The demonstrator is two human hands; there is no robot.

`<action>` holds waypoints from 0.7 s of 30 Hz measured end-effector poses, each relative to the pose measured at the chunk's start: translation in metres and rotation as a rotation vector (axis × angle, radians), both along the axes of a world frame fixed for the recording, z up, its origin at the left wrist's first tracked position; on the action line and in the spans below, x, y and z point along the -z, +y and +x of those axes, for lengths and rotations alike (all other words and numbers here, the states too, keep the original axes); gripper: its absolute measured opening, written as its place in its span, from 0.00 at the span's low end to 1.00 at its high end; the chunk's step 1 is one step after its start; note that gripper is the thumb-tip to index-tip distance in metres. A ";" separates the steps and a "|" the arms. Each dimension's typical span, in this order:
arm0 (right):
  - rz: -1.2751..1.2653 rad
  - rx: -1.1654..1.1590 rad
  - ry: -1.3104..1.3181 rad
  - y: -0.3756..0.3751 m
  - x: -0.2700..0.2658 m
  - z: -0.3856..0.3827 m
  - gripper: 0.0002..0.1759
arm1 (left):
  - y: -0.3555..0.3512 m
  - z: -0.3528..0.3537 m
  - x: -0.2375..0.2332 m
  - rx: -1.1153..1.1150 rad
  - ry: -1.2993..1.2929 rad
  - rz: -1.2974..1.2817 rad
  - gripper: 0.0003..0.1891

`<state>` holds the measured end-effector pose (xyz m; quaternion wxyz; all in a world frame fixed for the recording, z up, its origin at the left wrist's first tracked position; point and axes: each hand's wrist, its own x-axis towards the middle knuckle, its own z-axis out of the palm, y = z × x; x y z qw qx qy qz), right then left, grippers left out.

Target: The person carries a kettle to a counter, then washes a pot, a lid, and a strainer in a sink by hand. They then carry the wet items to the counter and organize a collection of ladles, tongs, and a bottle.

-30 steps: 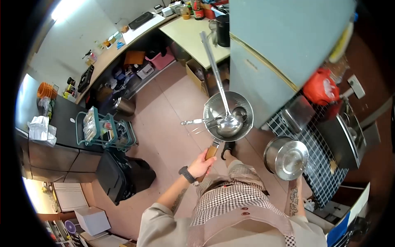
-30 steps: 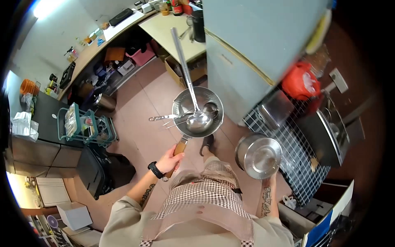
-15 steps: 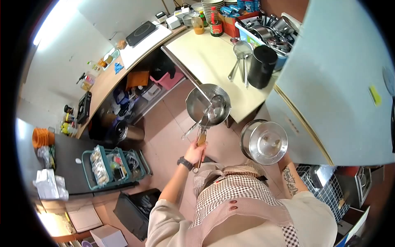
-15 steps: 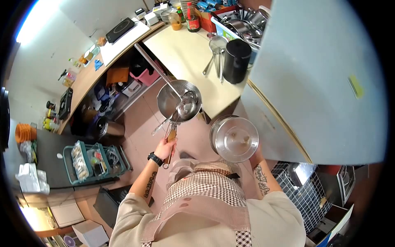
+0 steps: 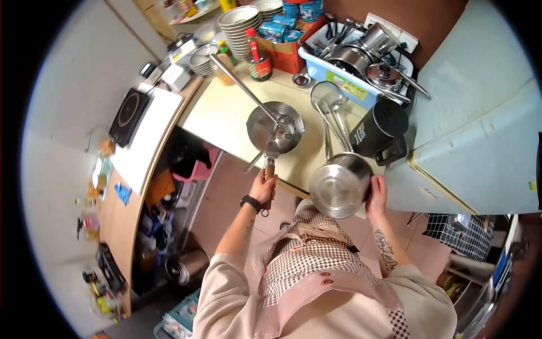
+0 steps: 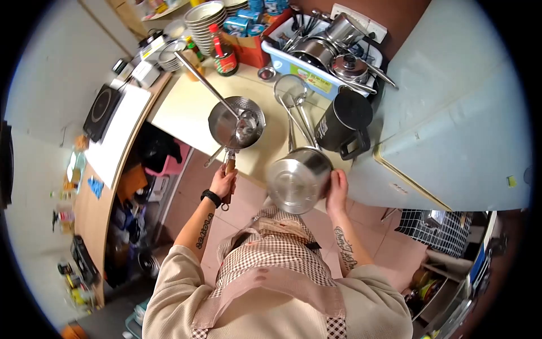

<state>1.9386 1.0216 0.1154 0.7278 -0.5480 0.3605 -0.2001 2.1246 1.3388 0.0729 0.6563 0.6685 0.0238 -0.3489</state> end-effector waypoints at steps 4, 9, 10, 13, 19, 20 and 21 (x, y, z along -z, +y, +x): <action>-0.749 -0.266 0.066 0.034 -0.001 0.097 0.08 | 0.006 0.070 0.017 0.063 0.033 0.002 0.10; -1.661 -0.667 -0.348 0.053 -0.007 0.184 0.04 | -0.006 0.129 0.003 0.143 0.097 0.035 0.12; -1.692 -0.728 -0.359 0.056 -0.011 0.190 0.05 | -0.005 0.138 0.003 0.161 0.090 0.033 0.13; -1.648 -0.821 -0.298 0.053 0.009 0.198 0.06 | 0.003 0.166 0.013 0.235 0.054 0.087 0.19; -1.198 -0.086 0.331 -0.009 0.038 0.226 0.18 | 0.044 0.206 0.018 0.561 -0.487 0.524 0.28; -1.087 -0.160 0.591 -0.026 0.058 0.228 0.23 | 0.052 0.214 -0.013 0.667 -0.553 0.684 0.26; -0.913 -0.393 0.869 -0.038 0.062 0.235 0.27 | 0.061 0.222 -0.046 0.687 -0.610 0.650 0.19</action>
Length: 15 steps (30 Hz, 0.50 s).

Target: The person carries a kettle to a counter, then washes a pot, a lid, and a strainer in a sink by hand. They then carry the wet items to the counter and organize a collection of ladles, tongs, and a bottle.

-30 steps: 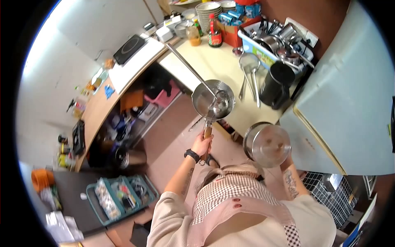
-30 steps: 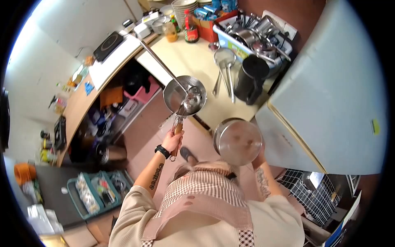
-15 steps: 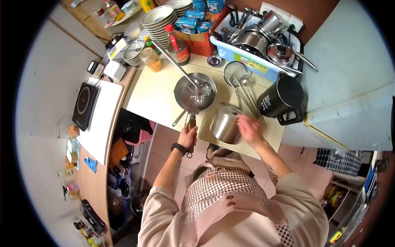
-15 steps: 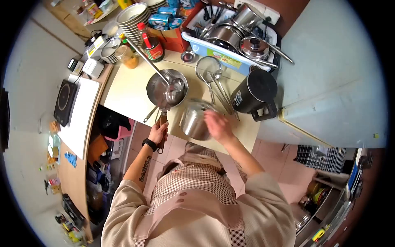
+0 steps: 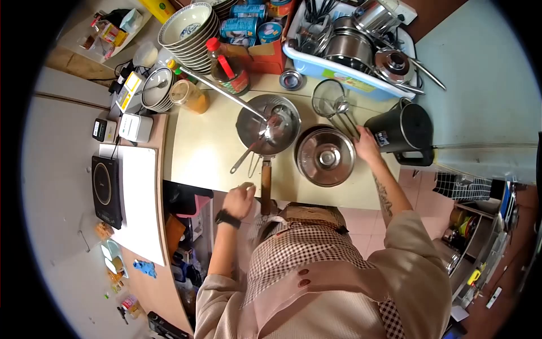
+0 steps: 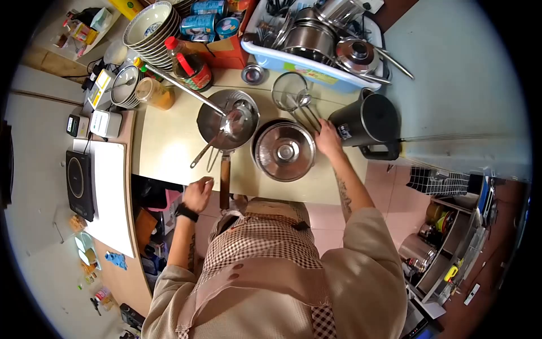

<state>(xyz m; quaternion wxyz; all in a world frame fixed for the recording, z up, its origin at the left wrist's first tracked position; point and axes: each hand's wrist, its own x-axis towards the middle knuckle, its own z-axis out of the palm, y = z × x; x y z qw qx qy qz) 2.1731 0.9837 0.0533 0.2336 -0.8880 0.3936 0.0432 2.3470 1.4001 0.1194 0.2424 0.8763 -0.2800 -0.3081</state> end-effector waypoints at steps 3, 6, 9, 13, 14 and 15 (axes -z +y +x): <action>-0.015 -0.014 0.162 -0.008 0.016 0.010 0.26 | 0.026 0.042 -0.054 0.033 -0.079 -0.160 0.08; -0.025 -0.098 0.293 -0.002 0.020 0.018 0.25 | 0.013 0.101 -0.081 0.024 -0.095 -0.220 0.06; 0.237 0.041 -0.060 0.007 0.043 0.016 0.17 | -0.019 0.161 -0.069 0.204 -0.333 -0.248 0.06; 0.404 0.093 -0.320 0.004 0.076 0.007 0.16 | -0.071 0.221 -0.034 0.426 -0.596 -0.198 0.13; 0.228 0.022 -0.063 0.004 0.048 0.016 0.17 | -0.085 0.233 -0.026 0.511 -0.700 -0.125 0.18; 0.049 -0.051 0.193 0.004 0.031 0.024 0.18 | -0.097 0.243 -0.011 0.566 -0.772 -0.077 0.21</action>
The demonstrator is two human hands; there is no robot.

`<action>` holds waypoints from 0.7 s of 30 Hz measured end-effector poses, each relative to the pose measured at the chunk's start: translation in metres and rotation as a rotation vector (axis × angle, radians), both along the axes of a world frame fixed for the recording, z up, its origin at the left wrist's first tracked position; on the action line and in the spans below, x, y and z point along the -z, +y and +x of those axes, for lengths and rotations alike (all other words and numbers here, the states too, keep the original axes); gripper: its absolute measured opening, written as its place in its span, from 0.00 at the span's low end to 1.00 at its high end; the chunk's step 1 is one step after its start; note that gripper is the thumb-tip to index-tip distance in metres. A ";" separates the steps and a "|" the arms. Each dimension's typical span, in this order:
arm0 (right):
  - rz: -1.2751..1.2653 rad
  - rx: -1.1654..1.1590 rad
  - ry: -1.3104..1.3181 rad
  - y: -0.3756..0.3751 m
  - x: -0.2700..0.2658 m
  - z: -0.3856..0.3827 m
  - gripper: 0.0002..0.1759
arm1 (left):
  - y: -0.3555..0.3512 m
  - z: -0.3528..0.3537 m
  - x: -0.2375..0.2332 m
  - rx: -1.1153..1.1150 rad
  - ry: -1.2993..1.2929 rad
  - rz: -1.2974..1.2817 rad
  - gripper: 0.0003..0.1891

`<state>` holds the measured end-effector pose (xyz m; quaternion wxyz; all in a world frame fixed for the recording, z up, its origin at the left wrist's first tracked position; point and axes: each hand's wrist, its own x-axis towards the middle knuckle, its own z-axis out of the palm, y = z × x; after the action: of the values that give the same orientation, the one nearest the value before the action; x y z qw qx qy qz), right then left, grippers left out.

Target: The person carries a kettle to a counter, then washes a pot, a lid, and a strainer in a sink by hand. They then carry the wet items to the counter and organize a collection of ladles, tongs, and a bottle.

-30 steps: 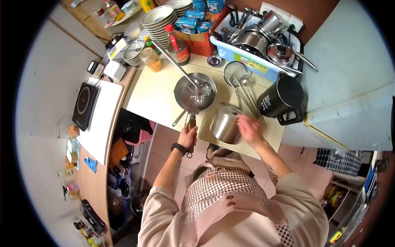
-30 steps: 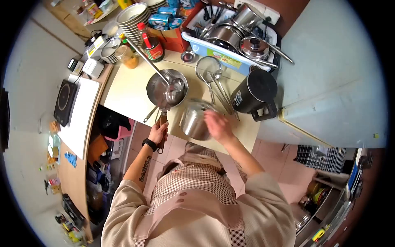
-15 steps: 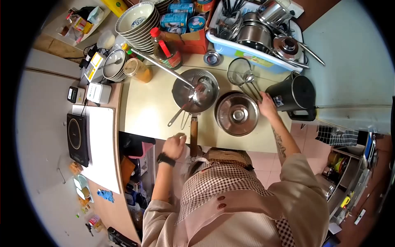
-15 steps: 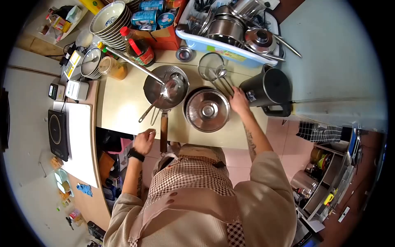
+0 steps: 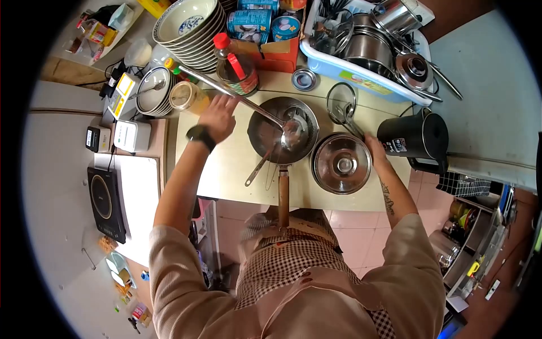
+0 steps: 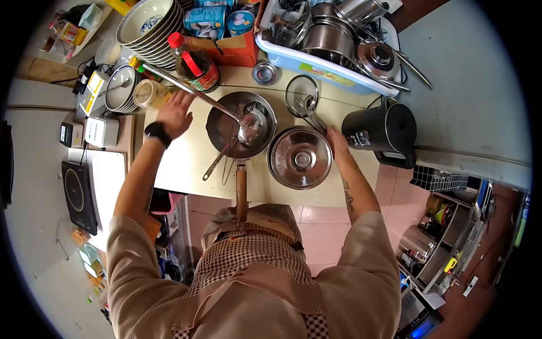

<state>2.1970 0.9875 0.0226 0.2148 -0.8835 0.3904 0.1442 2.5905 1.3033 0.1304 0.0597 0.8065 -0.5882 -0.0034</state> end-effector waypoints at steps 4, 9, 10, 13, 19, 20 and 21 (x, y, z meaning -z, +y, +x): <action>-0.024 0.028 0.076 0.003 -0.050 0.010 0.16 | -0.030 0.035 0.051 0.251 -0.318 0.028 0.24; -0.105 -0.106 0.163 0.029 -0.173 0.023 0.15 | -0.036 0.038 0.030 0.291 -0.276 0.159 0.08; -0.151 -0.229 0.203 0.032 -0.197 0.027 0.15 | -0.034 0.035 0.015 0.291 -0.278 0.153 0.08; -0.275 -0.588 0.284 0.053 -0.248 0.046 0.09 | -0.027 0.012 -0.031 0.321 -0.310 0.123 0.08; -0.340 -1.011 0.597 0.129 -0.292 0.161 0.07 | -0.040 -0.059 -0.105 0.236 -0.496 0.413 0.08; -0.334 -1.109 0.647 0.138 -0.299 0.180 0.08 | -0.044 -0.070 -0.116 0.203 -0.514 0.478 0.09; -0.353 -1.152 0.606 0.143 -0.303 0.190 0.09 | -0.049 -0.077 -0.127 0.219 -0.429 0.553 0.10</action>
<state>2.3865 1.1303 0.3253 -0.1630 -0.8929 -0.0825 0.4115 2.5136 1.2543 0.2574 -0.2860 0.7067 -0.6471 0.0003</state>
